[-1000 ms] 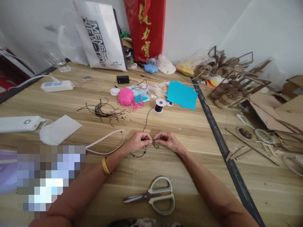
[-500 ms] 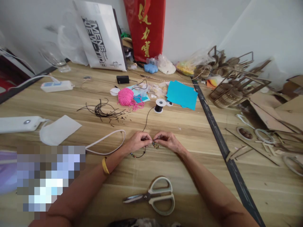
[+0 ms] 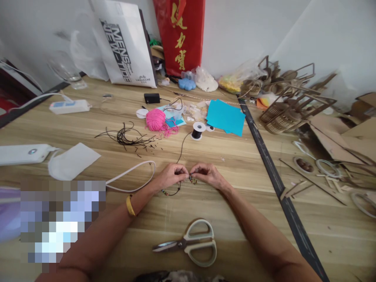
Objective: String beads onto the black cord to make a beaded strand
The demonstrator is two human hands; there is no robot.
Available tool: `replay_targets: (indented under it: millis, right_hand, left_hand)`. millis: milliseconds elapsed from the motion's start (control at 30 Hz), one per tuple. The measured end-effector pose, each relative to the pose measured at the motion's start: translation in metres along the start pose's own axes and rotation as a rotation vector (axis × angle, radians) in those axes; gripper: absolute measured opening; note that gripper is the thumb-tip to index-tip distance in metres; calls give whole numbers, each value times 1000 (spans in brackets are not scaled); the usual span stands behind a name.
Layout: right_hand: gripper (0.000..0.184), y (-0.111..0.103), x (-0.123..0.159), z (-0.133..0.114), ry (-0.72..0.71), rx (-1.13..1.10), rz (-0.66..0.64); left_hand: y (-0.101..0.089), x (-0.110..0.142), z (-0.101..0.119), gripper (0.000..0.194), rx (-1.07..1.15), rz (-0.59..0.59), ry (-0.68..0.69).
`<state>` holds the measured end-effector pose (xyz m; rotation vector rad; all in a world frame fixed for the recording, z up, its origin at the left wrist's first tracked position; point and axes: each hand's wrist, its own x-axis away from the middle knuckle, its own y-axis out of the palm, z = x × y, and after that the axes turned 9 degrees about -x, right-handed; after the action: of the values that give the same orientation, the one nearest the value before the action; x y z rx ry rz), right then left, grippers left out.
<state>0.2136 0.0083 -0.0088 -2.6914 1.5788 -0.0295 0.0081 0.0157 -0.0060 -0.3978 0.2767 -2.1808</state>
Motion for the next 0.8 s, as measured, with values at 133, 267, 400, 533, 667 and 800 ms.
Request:
replay_targets:
  millis: [133,267,400,533,667,800]
  right_hand:
    - [31,0,0,-1,10,8,-1]
    - [31,0,0,0,6,14,-8]
    - [30,-1,0,1,0,26,-5]
    - [30,-1,0,0,-3,24,-10]
    - [29,0,0,-2,-5,22,-16]
    - [29,0,0,-1,-1,19,-27]
  left_hand:
    - [1,-1,-1,19,-14,10,11]
    - [1,-1,-2,19,-24,8,18]
    - [1,-1,-4,20,-29,4,28]
    - [1,-1,-4,21,-35,7,23]
    - [1,0,-1,20,-24,0,12]
    - [0,0,2,20,-28,0,1]
